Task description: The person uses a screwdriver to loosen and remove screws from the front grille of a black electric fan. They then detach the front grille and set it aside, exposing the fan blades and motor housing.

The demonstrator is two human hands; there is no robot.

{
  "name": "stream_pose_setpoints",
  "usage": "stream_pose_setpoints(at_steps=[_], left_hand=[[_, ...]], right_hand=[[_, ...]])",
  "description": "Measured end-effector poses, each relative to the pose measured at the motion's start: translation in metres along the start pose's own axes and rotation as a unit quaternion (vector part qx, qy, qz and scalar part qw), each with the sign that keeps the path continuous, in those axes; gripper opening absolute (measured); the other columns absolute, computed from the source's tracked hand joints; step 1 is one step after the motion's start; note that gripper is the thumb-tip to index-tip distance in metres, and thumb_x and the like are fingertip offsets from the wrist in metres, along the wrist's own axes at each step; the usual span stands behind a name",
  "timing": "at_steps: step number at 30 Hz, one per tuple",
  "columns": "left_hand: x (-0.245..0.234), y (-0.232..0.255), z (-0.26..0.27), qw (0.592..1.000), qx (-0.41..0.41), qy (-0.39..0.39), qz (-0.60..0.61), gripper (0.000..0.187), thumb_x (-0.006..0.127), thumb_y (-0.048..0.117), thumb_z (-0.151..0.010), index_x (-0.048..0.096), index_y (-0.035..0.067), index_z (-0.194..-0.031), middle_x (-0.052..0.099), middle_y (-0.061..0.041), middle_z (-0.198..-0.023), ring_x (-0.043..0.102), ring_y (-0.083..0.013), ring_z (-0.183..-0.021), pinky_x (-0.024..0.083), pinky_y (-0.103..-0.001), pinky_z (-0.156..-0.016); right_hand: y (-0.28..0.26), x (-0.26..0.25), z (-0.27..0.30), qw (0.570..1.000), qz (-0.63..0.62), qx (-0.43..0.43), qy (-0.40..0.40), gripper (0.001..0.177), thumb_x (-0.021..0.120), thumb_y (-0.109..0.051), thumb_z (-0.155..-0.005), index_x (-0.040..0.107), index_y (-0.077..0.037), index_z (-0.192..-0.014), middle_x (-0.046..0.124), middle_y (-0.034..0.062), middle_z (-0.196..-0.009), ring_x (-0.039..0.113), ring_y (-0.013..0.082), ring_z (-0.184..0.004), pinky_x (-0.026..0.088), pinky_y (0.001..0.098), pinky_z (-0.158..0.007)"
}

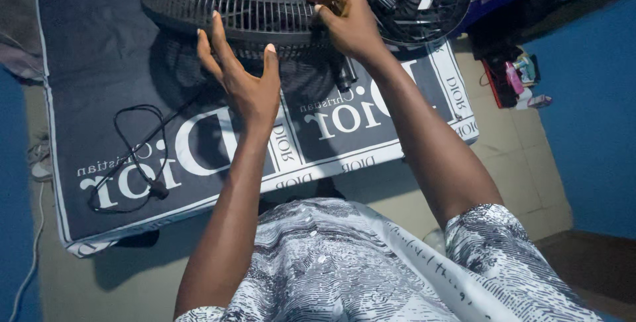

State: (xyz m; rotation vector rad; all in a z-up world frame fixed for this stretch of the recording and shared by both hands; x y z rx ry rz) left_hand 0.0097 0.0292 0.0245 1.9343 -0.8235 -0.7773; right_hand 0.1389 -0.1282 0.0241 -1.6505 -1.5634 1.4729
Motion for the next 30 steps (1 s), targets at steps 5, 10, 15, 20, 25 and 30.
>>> stream_pose_setpoints(at_steps=[5, 10, 15, 20, 25, 30], left_hand=[[-0.006, 0.000, 0.000, 0.999, -0.012, -0.024, -0.017, 0.078, 0.065, 0.005, -0.083, 0.014, 0.017, -0.140, 0.004, -0.021, -0.143, 0.019, -0.0386, -0.135, 0.030, -0.044, -0.109], [-0.009, -0.001, 0.000, 0.999, -0.007, -0.045, -0.019, 0.079, 0.064, 0.003, -0.082, 0.014, 0.017, -0.140, 0.003, -0.021, -0.143, 0.018, -0.0391, -0.135, 0.029, -0.044, -0.108], [-0.009, -0.002, 0.004, 0.998, -0.001, -0.059, -0.009, 0.080, 0.064, 0.001, -0.081, 0.013, 0.017, -0.141, 0.003, -0.021, -0.143, 0.020, -0.0386, -0.135, 0.031, -0.044, -0.108], [-0.008, -0.003, 0.005, 0.998, 0.005, -0.062, -0.004, 0.080, 0.064, 0.000, -0.082, 0.013, 0.017, -0.141, 0.002, -0.021, -0.143, 0.020, -0.0382, -0.135, 0.031, -0.043, -0.109], [-0.006, 0.002, 0.007, 0.999, 0.025, -0.046, 0.014, 0.079, 0.062, -0.003, -0.083, 0.012, 0.016, -0.142, 0.001, -0.021, -0.144, 0.019, -0.0366, -0.137, 0.028, -0.042, -0.112], [0.000, 0.009, 0.012, 0.999, 0.027, -0.017, 0.008, 0.077, 0.061, -0.005, -0.083, 0.015, 0.013, -0.142, 0.004, -0.020, -0.144, 0.020, -0.0355, -0.138, 0.028, -0.041, -0.114]], right_hand=[[0.005, -0.005, 0.006, 0.999, 0.034, -0.024, 0.012, 0.021, 0.046, -0.002, -0.082, 0.058, -0.003, -0.099, 0.061, 0.0047, -0.097, 0.058, 0.0129, -0.096, 0.042, 0.0261, -0.087], [0.014, -0.007, 0.013, 0.999, 0.036, -0.021, 0.020, 0.023, 0.045, 0.000, -0.083, 0.059, 0.000, -0.100, 0.060, 0.0069, -0.095, 0.057, 0.0141, -0.093, 0.042, 0.0254, -0.085], [0.012, -0.007, 0.019, 0.999, -0.010, -0.038, 0.015, 0.026, 0.040, 0.003, -0.083, 0.057, 0.001, -0.103, 0.061, 0.0070, -0.100, 0.058, 0.0144, -0.096, 0.043, 0.0249, -0.087], [0.005, -0.010, 0.027, 0.999, 0.006, -0.032, 0.030, 0.025, 0.041, 0.000, -0.087, 0.059, -0.002, -0.104, 0.062, 0.0060, -0.100, 0.059, 0.0128, -0.096, 0.045, 0.0251, -0.086], [0.008, -0.012, 0.025, 0.998, -0.049, 0.034, 0.009, 0.024, 0.043, -0.004, -0.087, 0.059, -0.003, -0.104, 0.063, 0.0024, -0.098, 0.055, 0.0082, -0.083, 0.045, 0.0216, -0.069], [0.013, -0.022, 0.021, 0.998, -0.054, 0.040, -0.020, 0.024, 0.042, -0.005, -0.087, 0.059, -0.002, -0.103, 0.062, 0.0017, -0.096, 0.056, 0.0072, -0.084, 0.045, 0.0209, -0.068]])
Point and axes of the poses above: each hand's wrist, its own z-axis away from the middle knuckle, its own x-axis out of the palm, y = z × x, the point moved 5 cm from there along -z, towards the middle knuckle
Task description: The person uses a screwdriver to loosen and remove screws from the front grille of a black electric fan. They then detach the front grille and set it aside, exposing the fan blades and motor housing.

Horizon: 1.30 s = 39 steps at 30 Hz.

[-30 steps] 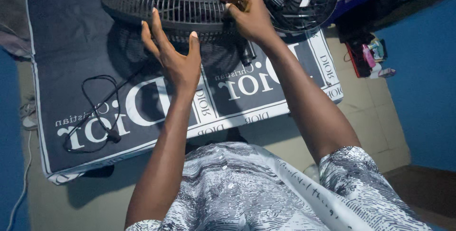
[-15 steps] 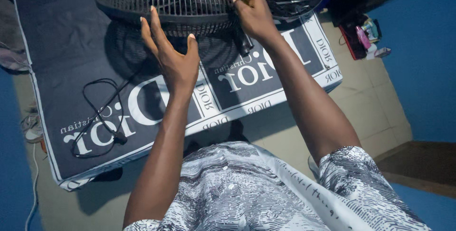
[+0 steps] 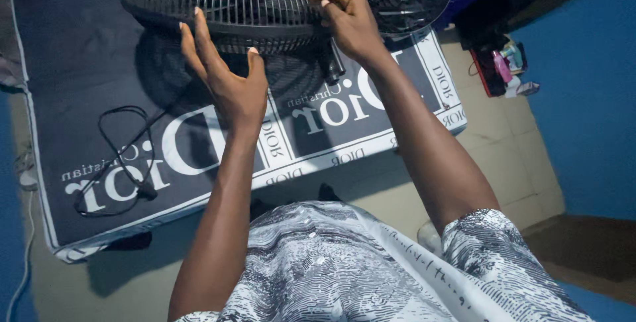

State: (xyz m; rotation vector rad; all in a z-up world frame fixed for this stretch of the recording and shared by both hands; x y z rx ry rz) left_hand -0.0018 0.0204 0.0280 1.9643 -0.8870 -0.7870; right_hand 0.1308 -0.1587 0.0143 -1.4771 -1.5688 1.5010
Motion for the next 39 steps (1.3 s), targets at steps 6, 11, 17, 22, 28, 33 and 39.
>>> stream_pose_setpoints(at_steps=[6, 11, 17, 22, 28, 33, 39], left_hand=[[0.012, 0.010, 0.004, 0.997, 0.036, 0.040, -0.050, 0.076, 0.062, -0.006, -0.083, 0.019, 0.012, -0.143, 0.010, -0.016, -0.141, 0.018, -0.0325, -0.140, 0.027, -0.042, -0.118], [0.023, 0.018, 0.006, 0.998, 0.045, 0.041, -0.035, 0.069, 0.061, -0.005, -0.084, 0.025, 0.012, -0.140, 0.014, -0.014, -0.143, 0.018, -0.0324, -0.138, 0.028, -0.041, -0.113], [0.030, 0.022, 0.004, 0.990, 0.039, 0.045, -0.131, 0.066, 0.063, 0.000, -0.078, 0.030, 0.010, -0.135, 0.025, -0.016, -0.137, 0.024, -0.0312, -0.131, 0.023, -0.044, -0.111], [0.034, 0.021, 0.004, 0.987, 0.066, 0.037, -0.140, 0.067, 0.063, -0.001, -0.081, 0.028, 0.011, -0.138, 0.025, -0.015, -0.139, 0.025, -0.0307, -0.135, 0.016, -0.048, -0.114], [0.031, 0.020, 0.005, 0.992, 0.059, 0.038, -0.101, 0.067, 0.061, -0.003, -0.081, 0.029, 0.013, -0.138, 0.024, -0.015, -0.139, 0.023, -0.0322, -0.133, 0.030, -0.043, -0.114], [0.025, 0.023, 0.005, 0.986, 0.057, 0.051, -0.147, 0.067, 0.063, -0.003, -0.079, 0.031, 0.012, -0.136, 0.028, -0.015, -0.137, 0.026, -0.0312, -0.130, 0.029, -0.043, -0.112], [0.019, 0.025, 0.006, 0.990, 0.047, 0.038, -0.125, 0.065, 0.061, -0.003, -0.080, 0.031, 0.010, -0.136, 0.027, -0.016, -0.136, 0.027, -0.0320, -0.128, 0.032, -0.040, -0.109]], right_hand=[[0.002, -0.015, -0.001, 0.996, -0.028, -0.070, -0.038, 0.024, 0.040, -0.001, -0.088, 0.058, 0.001, -0.103, 0.062, 0.0053, -0.095, 0.058, 0.0103, -0.089, 0.046, 0.0234, -0.082], [0.012, -0.024, -0.003, 0.996, -0.065, -0.026, -0.050, 0.024, 0.040, -0.002, -0.089, 0.057, 0.001, -0.105, 0.061, 0.0037, -0.092, 0.057, 0.0073, -0.083, 0.046, 0.0207, -0.076], [0.011, -0.030, -0.001, 0.994, -0.095, -0.008, -0.049, 0.022, 0.041, -0.004, -0.091, 0.057, 0.000, -0.106, 0.061, 0.0030, -0.086, 0.055, 0.0052, -0.074, 0.046, 0.0190, -0.067], [0.001, -0.034, 0.009, 0.997, -0.066, 0.004, -0.035, 0.023, 0.040, -0.007, -0.092, 0.056, -0.002, -0.107, 0.059, 0.0002, -0.081, 0.052, 0.0031, -0.068, 0.044, 0.0173, -0.061], [-0.003, -0.031, 0.009, 0.997, -0.062, 0.001, -0.040, 0.023, 0.041, -0.007, -0.092, 0.056, -0.001, -0.108, 0.058, 0.0007, -0.077, 0.053, 0.0040, -0.068, 0.044, 0.0183, -0.064], [-0.004, -0.026, 0.008, 0.998, -0.038, -0.019, -0.042, 0.020, 0.045, -0.007, -0.091, 0.057, 0.000, -0.106, 0.057, 0.0016, -0.077, 0.054, 0.0064, -0.071, 0.045, 0.0212, -0.068], [-0.004, -0.021, 0.007, 0.998, -0.032, -0.013, -0.044, 0.020, 0.046, -0.008, -0.090, 0.057, 0.000, -0.104, 0.058, 0.0011, -0.077, 0.055, 0.0064, -0.072, 0.046, 0.0204, -0.069]])
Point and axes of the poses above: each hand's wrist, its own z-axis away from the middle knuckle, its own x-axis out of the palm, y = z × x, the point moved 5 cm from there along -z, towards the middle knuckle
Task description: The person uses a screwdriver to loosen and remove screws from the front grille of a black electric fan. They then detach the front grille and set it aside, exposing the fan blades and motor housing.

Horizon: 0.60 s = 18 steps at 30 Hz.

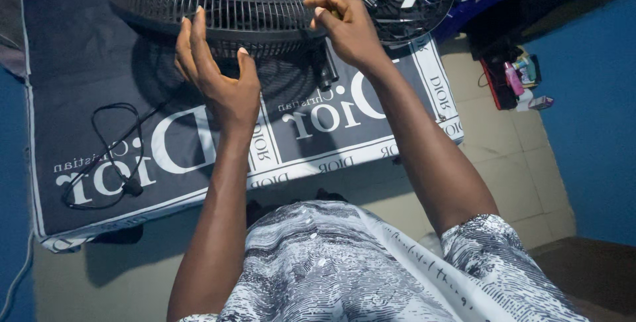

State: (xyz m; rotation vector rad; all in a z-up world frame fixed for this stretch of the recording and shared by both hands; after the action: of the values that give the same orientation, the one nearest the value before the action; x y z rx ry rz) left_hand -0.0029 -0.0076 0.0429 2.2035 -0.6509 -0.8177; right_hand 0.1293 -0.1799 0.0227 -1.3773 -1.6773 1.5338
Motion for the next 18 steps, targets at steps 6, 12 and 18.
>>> stream_pose_setpoints(at_steps=[6, 12, 18], left_hand=[[-0.006, 0.000, -0.001, 1.000, 0.015, 0.007, -0.006, 0.064, 0.062, -0.004, -0.080, 0.032, 0.009, -0.136, 0.029, -0.016, -0.135, 0.029, -0.0296, -0.128, 0.031, -0.041, -0.111], [-0.006, -0.001, -0.002, 1.000, 0.009, 0.002, 0.015, 0.062, 0.060, -0.005, -0.080, 0.032, 0.009, -0.135, 0.028, -0.016, -0.132, 0.028, -0.0307, -0.126, 0.033, -0.039, -0.105], [-0.005, 0.002, -0.002, 1.000, 0.016, 0.004, 0.021, 0.062, 0.059, -0.005, -0.081, 0.033, 0.009, -0.135, 0.027, -0.016, -0.132, 0.027, -0.0312, -0.128, 0.032, -0.040, -0.105]], right_hand=[[-0.004, 0.007, -0.001, 1.000, -0.020, -0.022, -0.010, 0.019, 0.046, -0.007, -0.090, 0.057, 0.001, -0.103, 0.057, 0.0016, -0.078, 0.055, 0.0069, -0.073, 0.046, 0.0216, -0.071], [-0.012, 0.010, 0.000, 1.000, 0.013, -0.017, 0.001, 0.020, 0.045, -0.006, -0.088, 0.057, 0.000, -0.103, 0.057, 0.0019, -0.080, 0.056, 0.0071, -0.074, 0.048, 0.0219, -0.072], [-0.015, 0.008, 0.002, 1.000, -0.004, 0.005, 0.004, 0.017, 0.047, -0.005, -0.086, 0.055, 0.000, -0.101, 0.057, 0.0005, -0.082, 0.057, 0.0066, -0.075, 0.048, 0.0218, -0.071]])
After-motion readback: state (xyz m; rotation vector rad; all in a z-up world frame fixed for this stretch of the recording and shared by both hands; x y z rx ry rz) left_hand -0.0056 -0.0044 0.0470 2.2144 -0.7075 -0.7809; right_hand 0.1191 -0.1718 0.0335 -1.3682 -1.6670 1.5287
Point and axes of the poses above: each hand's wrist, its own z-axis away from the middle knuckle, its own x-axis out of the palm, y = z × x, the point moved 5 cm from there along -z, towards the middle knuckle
